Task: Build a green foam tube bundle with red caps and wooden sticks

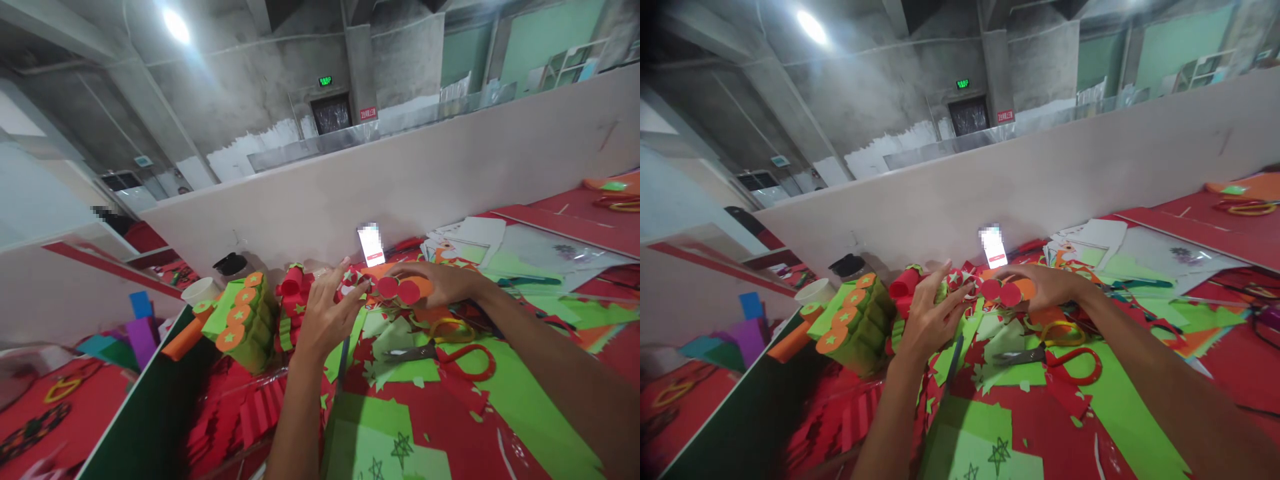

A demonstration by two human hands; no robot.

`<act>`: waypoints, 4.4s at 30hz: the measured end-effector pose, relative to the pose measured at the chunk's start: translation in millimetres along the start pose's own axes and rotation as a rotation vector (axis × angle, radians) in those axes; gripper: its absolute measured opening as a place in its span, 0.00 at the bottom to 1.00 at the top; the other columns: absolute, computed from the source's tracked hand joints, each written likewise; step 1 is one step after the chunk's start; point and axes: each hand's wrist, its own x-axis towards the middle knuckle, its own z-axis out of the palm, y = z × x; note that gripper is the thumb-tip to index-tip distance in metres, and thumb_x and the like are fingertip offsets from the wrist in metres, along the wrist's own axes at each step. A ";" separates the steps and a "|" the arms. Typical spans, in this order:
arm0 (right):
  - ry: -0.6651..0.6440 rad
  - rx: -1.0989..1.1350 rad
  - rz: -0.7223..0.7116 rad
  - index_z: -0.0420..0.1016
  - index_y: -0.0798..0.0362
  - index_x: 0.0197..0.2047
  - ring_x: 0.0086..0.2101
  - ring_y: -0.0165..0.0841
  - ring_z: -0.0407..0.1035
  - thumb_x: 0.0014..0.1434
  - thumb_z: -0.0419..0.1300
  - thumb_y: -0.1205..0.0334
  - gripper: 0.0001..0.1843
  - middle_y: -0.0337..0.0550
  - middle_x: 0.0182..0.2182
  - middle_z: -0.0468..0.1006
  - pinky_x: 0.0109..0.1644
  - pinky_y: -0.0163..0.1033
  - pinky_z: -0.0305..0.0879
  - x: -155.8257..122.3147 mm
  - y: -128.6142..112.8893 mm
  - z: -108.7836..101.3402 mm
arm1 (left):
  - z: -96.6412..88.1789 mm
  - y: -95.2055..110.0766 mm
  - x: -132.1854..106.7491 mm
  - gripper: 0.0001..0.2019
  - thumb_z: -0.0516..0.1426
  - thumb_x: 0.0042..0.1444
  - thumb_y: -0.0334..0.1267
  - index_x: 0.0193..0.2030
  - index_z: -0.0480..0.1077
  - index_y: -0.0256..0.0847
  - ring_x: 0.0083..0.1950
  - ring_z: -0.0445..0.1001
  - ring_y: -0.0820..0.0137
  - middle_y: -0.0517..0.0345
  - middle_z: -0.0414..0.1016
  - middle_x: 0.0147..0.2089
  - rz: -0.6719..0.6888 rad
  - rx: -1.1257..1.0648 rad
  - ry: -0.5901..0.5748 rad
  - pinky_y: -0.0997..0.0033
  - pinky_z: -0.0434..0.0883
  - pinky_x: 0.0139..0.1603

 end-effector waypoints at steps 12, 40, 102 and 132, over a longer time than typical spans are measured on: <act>-0.005 -0.006 0.008 0.61 0.43 0.61 0.56 0.44 0.62 0.47 0.65 0.60 0.38 0.43 0.58 0.66 0.59 0.51 0.60 -0.8 -3.3 -1.1 | -5.8 -1.0 -0.1 0.20 0.59 0.54 0.34 0.55 0.67 0.47 0.62 0.60 0.56 0.48 0.49 0.68 -0.001 -0.075 0.023 0.50 0.63 0.58; -0.021 -0.040 0.079 0.63 0.42 0.60 0.57 0.47 0.60 0.45 0.64 0.61 0.36 0.41 0.58 0.67 0.60 0.52 0.59 -4.2 -3.9 -4.1 | -2.6 -4.6 -5.6 0.08 0.58 0.56 0.31 0.41 0.74 0.43 0.42 0.70 0.68 0.53 0.74 0.42 -0.025 0.036 0.054 0.65 0.66 0.45; 0.305 -0.338 -0.015 0.67 0.43 0.54 0.51 0.41 0.64 0.50 0.57 0.70 0.27 0.41 0.51 0.72 0.56 0.49 0.60 10.5 19.2 1.4 | 5.8 -7.7 -3.9 0.06 0.53 0.58 0.37 0.36 0.73 0.47 0.33 0.74 0.69 0.62 0.78 0.33 -0.172 -0.171 -0.651 0.74 0.62 0.31; -0.688 -0.246 -0.324 0.72 0.51 0.40 0.30 0.33 0.67 0.55 0.61 0.61 0.08 0.40 0.31 0.76 0.26 0.34 0.50 25.4 -81.1 137.2 | 5.5 -15.1 -15.1 0.12 0.50 0.50 0.27 0.37 0.70 0.45 0.33 0.67 0.69 0.58 0.74 0.36 -0.334 -0.349 -0.954 0.73 0.56 0.30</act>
